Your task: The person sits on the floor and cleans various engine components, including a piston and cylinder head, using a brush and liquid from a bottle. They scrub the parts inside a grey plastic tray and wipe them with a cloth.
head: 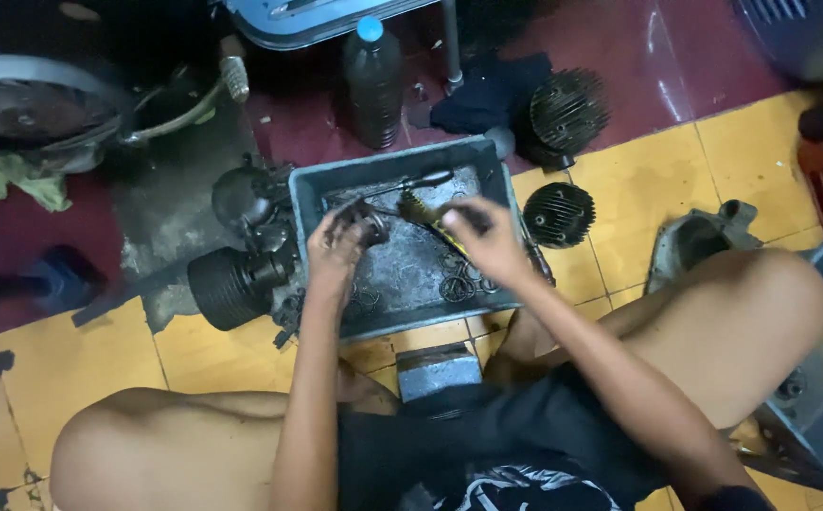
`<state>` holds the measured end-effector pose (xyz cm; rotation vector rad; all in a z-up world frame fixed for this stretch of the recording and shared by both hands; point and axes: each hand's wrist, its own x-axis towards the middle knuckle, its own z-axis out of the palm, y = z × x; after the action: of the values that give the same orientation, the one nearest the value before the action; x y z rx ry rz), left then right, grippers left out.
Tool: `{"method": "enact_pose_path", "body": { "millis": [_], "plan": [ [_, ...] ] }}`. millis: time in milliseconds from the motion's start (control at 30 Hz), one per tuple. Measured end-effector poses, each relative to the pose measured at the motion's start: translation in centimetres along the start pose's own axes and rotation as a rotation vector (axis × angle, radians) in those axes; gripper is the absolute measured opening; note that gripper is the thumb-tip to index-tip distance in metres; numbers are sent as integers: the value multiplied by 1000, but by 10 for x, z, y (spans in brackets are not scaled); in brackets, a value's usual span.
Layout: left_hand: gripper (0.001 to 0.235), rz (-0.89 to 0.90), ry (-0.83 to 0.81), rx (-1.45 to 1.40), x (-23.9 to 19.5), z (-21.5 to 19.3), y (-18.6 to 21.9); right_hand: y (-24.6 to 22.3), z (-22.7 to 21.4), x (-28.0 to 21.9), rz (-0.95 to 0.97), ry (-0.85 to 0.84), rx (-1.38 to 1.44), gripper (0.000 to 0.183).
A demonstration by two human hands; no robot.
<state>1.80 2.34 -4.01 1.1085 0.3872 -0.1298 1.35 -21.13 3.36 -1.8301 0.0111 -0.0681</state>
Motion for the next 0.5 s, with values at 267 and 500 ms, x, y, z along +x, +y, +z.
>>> {"method": "enact_pose_path", "body": {
  "millis": [267, 500],
  "plan": [
    [22, -115, 89, -85, 7, 1, -4, 75, 18, -26, 410, -589, -409, 34],
    [24, -142, 151, -69, 6, 5, -6, 195, -2, -18, 219, -605, -1173, 21]
  ]
}}
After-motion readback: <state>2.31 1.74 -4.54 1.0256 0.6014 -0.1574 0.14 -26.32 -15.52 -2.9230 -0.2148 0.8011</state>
